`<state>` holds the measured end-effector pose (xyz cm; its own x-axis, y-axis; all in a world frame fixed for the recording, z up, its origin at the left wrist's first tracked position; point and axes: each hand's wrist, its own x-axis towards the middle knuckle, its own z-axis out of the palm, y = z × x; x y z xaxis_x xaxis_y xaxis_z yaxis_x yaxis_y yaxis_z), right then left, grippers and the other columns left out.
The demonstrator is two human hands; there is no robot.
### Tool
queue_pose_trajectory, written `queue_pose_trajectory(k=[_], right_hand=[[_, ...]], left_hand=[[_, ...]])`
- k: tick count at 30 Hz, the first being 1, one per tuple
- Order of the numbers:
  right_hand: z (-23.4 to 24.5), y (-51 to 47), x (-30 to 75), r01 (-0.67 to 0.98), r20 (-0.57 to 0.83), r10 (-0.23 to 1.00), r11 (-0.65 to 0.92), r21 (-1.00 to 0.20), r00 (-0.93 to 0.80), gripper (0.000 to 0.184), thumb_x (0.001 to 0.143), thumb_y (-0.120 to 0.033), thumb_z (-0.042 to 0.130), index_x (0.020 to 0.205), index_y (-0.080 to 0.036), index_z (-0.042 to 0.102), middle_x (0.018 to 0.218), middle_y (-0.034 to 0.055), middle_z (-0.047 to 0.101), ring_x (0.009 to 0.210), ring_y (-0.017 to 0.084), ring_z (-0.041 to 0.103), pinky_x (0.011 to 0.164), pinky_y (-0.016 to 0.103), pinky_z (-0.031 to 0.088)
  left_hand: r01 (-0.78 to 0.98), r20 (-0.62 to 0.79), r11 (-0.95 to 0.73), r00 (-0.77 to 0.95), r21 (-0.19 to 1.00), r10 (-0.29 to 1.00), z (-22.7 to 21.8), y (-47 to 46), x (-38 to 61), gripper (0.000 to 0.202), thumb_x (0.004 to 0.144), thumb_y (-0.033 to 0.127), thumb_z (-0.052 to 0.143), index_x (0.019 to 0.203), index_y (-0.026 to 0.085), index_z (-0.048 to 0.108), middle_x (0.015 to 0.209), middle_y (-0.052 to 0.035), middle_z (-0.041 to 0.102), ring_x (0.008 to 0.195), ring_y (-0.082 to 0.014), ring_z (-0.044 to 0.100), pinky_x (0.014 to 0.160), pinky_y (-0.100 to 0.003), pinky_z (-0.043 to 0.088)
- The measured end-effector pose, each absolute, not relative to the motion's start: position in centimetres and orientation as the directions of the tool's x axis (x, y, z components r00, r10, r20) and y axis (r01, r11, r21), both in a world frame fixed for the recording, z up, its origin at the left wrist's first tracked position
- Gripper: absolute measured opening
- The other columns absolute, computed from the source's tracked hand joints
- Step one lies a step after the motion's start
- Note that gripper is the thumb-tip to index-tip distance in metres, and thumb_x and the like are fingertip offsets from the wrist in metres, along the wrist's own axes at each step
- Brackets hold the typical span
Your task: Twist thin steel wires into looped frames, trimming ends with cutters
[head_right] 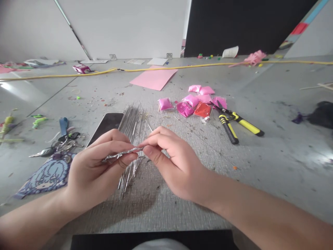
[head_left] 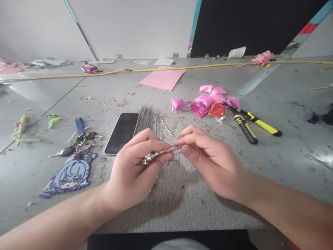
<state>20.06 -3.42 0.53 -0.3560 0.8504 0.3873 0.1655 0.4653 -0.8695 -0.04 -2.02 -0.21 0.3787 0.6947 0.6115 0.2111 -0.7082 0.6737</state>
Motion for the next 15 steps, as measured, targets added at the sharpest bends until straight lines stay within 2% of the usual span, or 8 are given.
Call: queue_pose_trajectory(k=[6, 10, 13, 15], right_hand=[[1.0, -3.6, 20.2, 0.177, 0.193, 0.901, 0.278, -0.944, -0.388, 0.02, 0.104, -0.029, 0.05, 0.101, -0.023, 0.068, 0.1, 0.0019, 0.05, 0.074, 0.011, 0.051, 0.064, 0.027, 0.044], [1.1, -3.4, 20.9, 0.214, 0.218, 0.871, 0.338, -0.917, -0.439, 0.019, 0.104, -0.028, 0.048, 0.101, -0.023, 0.066, 0.104, 0.0041, 0.05, 0.081, 0.013, 0.052, 0.071, 0.029, 0.046], [0.8, -3.1, 21.0, 0.233, 0.3, 0.843, 0.434, -0.871, -0.447, 0.018, 0.105, -0.027, 0.046, 0.102, -0.023, 0.063, 0.104, 0.0053, 0.051, 0.088, 0.016, 0.052, 0.078, 0.032, 0.047], [0.5, -2.9, 20.9, 0.232, 0.357, 0.826, 0.486, -0.842, -0.436, 0.015, 0.104, -0.027, 0.049, 0.103, -0.022, 0.063, 0.104, 0.0055, 0.052, 0.091, 0.017, 0.053, 0.078, 0.033, 0.047]], left_hand=[[0.333, 0.679, -0.806, 0.434, 0.489, 0.592, 0.2, -2.2, -0.4, 0.03, 0.082, -0.005, 0.058, 0.101, 0.015, 0.069, 0.079, -0.0027, 0.052, 0.071, -0.0144, 0.051, 0.058, -0.029, 0.046], [0.349, 0.684, -0.859, 0.522, 0.373, 0.509, 0.7, -2.3, -0.6, 0.031, 0.08, -0.007, 0.055, 0.103, 0.01, 0.068, 0.081, -0.0055, 0.051, 0.073, -0.0164, 0.05, 0.061, -0.032, 0.047], [0.35, 0.679, -0.855, 0.521, 0.382, 0.517, 0.7, -2.2, -0.5, 0.03, 0.08, -0.007, 0.057, 0.104, 0.009, 0.066, 0.083, -0.0059, 0.053, 0.074, -0.0154, 0.052, 0.063, -0.03, 0.047], [0.329, 0.662, -0.82, 0.484, 0.468, 0.572, 0.5, -2.2, -0.3, 0.026, 0.083, -0.006, 0.058, 0.101, 0.011, 0.065, 0.086, -0.0057, 0.057, 0.076, -0.0143, 0.054, 0.065, -0.028, 0.049]])
